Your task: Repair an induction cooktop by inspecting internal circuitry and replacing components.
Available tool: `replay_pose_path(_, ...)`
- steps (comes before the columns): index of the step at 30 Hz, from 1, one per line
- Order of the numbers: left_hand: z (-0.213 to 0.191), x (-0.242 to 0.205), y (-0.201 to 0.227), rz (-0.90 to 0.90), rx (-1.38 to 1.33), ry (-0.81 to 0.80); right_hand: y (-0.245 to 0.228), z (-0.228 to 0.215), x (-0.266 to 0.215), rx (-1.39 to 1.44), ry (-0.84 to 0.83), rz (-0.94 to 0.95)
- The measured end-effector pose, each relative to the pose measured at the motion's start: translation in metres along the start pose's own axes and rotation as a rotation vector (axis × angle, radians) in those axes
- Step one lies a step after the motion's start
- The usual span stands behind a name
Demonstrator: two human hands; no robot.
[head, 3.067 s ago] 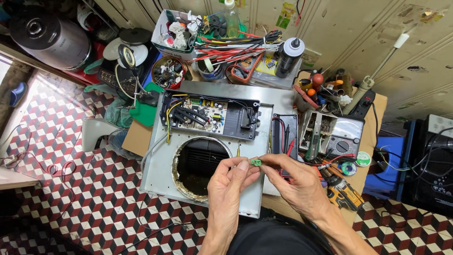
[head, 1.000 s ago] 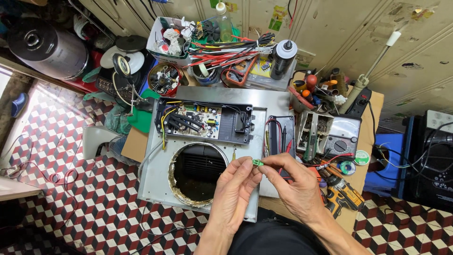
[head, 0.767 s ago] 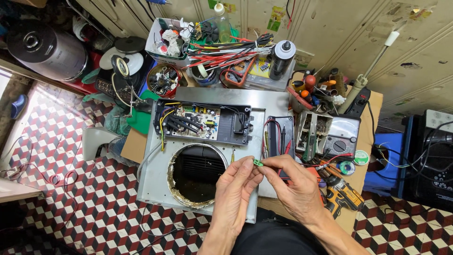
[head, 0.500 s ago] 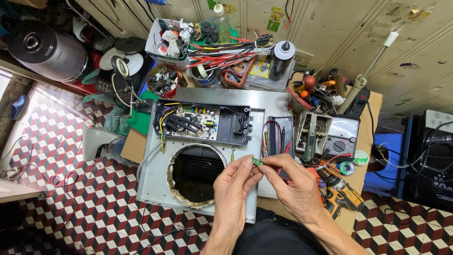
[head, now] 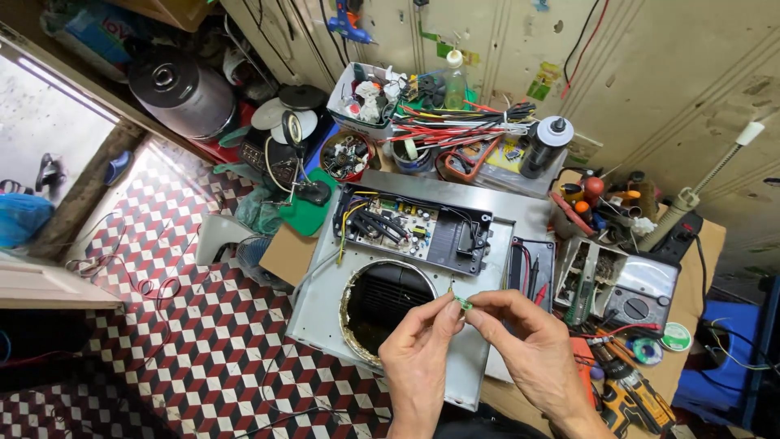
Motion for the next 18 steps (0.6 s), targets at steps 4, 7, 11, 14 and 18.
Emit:
replay_pose_path(4,-0.014,-0.001,0.016,0.101,0.141,0.035,-0.001,0.013,0.012,0.083,-0.051,0.029)
replay_pose_path(7,-0.024,0.005,0.025,0.219,0.353,0.045,-0.008,0.025,0.020,0.121,-0.056,0.076)
replay_pose_path(11,-0.042,0.015,0.042,0.368,0.495,0.043,-0.011,0.041,0.027,0.112,-0.050,0.131)
replay_pose_path(14,-0.061,0.029,0.049,0.213,0.385,-0.023,-0.015,0.052,0.033,0.047,-0.065,0.082)
replay_pose_path(18,-0.090,0.057,0.060,-0.188,-0.016,-0.185,-0.030,0.063,0.039,-0.221,-0.126,-0.143)
Point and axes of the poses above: each hand's wrist, its own x-axis towards the middle knuckle, its own z-axis out of the palm, y = z × x, the point moved 1 cm from there along x, towards the middle knuckle, and after that the axes turned 8 degrees about -y, right-handed, at the moved point
